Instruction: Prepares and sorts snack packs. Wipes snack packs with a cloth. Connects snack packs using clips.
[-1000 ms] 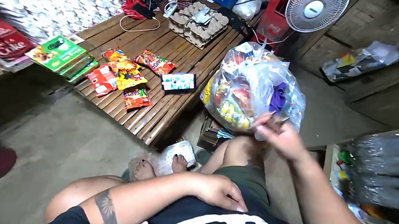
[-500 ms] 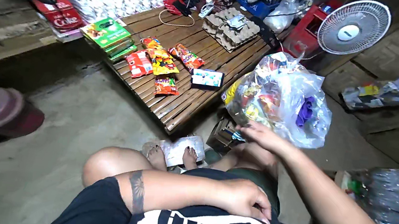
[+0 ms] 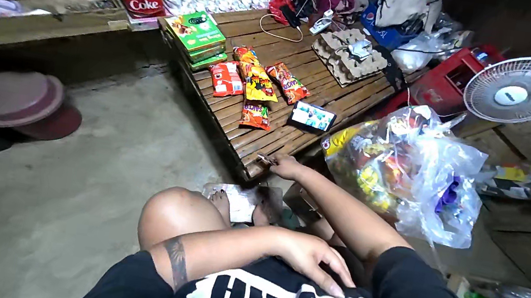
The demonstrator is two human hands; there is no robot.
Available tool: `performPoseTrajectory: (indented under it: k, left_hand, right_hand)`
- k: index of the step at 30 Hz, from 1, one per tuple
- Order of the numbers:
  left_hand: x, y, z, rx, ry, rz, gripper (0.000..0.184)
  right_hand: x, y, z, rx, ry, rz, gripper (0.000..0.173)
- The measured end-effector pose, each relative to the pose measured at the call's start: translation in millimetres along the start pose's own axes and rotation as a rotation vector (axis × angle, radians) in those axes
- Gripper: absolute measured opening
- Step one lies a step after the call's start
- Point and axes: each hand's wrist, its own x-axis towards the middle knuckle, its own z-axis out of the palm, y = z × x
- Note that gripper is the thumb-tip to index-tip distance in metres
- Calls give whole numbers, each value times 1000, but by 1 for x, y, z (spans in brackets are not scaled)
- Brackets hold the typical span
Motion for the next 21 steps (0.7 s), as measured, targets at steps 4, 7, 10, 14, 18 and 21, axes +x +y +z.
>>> performPoseTrajectory:
  k: [4, 7, 10, 14, 18, 21]
  left_hand:
    - [-8, -24, -11, -97, 0, 99, 31]
    - [-15, -32, -20, -111, -23, 95, 31]
    - [-20, -42, -24, -149, 19, 129, 27]
    - [-18, -52, -15, -158, 103, 242, 18]
    - [-13, -47, -8, -131, 179, 324, 10]
    - [-11, -46, -4, -78, 247, 383, 13]
  right_hand:
    - [24, -10, 10, -99, 124, 35, 53]
    - [43, -10, 22, -155, 244, 42, 51]
    - [59, -8, 32, -181, 318, 52, 53]
    - [68, -6, 39, -192, 401, 23, 49]
    - [68, -5, 38, -195, 400, 5, 53]
    - [47, -3, 28, -146, 376, -73, 58]
